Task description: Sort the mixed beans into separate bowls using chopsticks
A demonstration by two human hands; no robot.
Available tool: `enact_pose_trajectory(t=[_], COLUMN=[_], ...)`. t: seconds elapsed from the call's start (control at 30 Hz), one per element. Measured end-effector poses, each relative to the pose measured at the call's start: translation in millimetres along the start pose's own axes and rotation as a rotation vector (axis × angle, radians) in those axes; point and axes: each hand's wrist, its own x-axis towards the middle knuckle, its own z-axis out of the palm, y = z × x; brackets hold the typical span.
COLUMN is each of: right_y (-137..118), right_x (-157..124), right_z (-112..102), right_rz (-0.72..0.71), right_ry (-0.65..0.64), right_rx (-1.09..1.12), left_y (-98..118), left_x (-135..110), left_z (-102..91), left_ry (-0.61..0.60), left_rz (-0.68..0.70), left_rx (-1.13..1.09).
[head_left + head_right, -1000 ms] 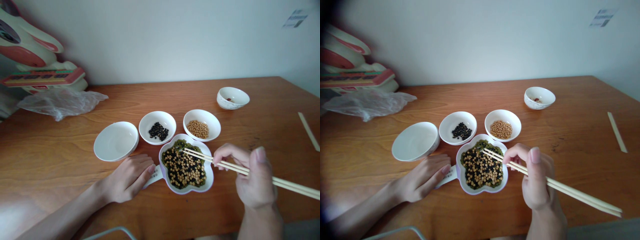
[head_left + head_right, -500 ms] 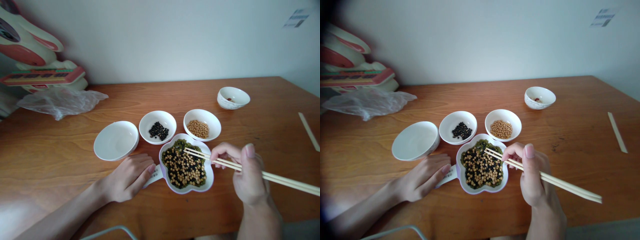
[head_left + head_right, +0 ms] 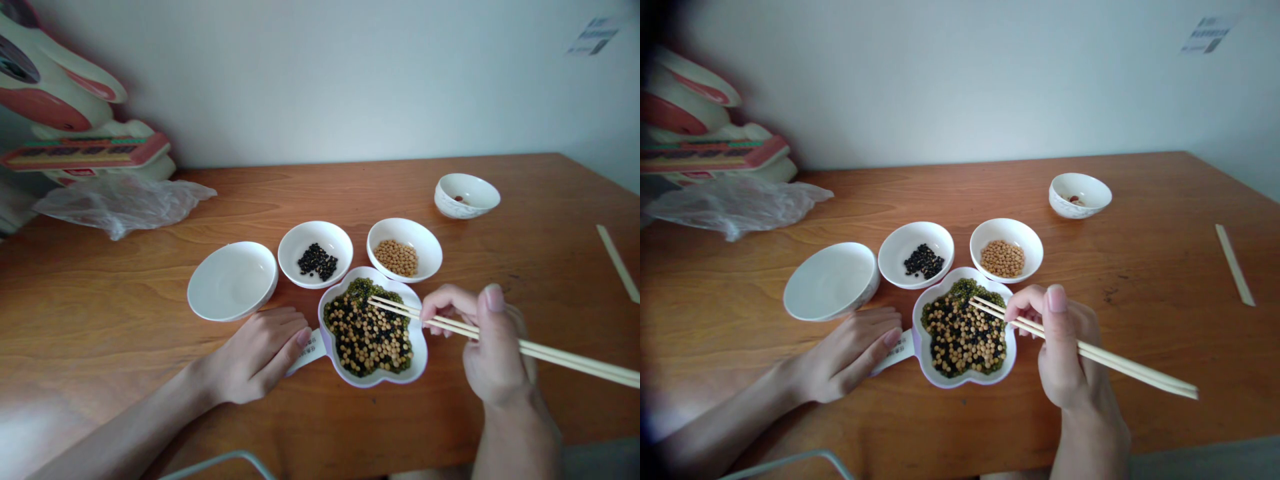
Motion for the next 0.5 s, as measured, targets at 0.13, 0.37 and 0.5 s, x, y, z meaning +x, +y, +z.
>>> enact_pose_trajectory(t=[0.13,0.37,0.5], right_y=[-3.6,2.9,-1.5], right_x=[0.1,3.8,4.2], right_z=[2.3,-4.2,-2.9], right_rz=[-0.017,-0.102,-0.127], right_ry=[0.026,0.058,0.122], right_rx=[0.012,0.061,0.108], left_y=[0.4,-0.6,-1.0], left_x=[-0.9,0.3,0.0], left_z=[-0.5,-0.5,-0.3], left_ry=[-0.007,-0.008,-0.01], left_rz=[-0.001,-0.002,-0.003], left_rx=[0.007,0.003,-0.01])
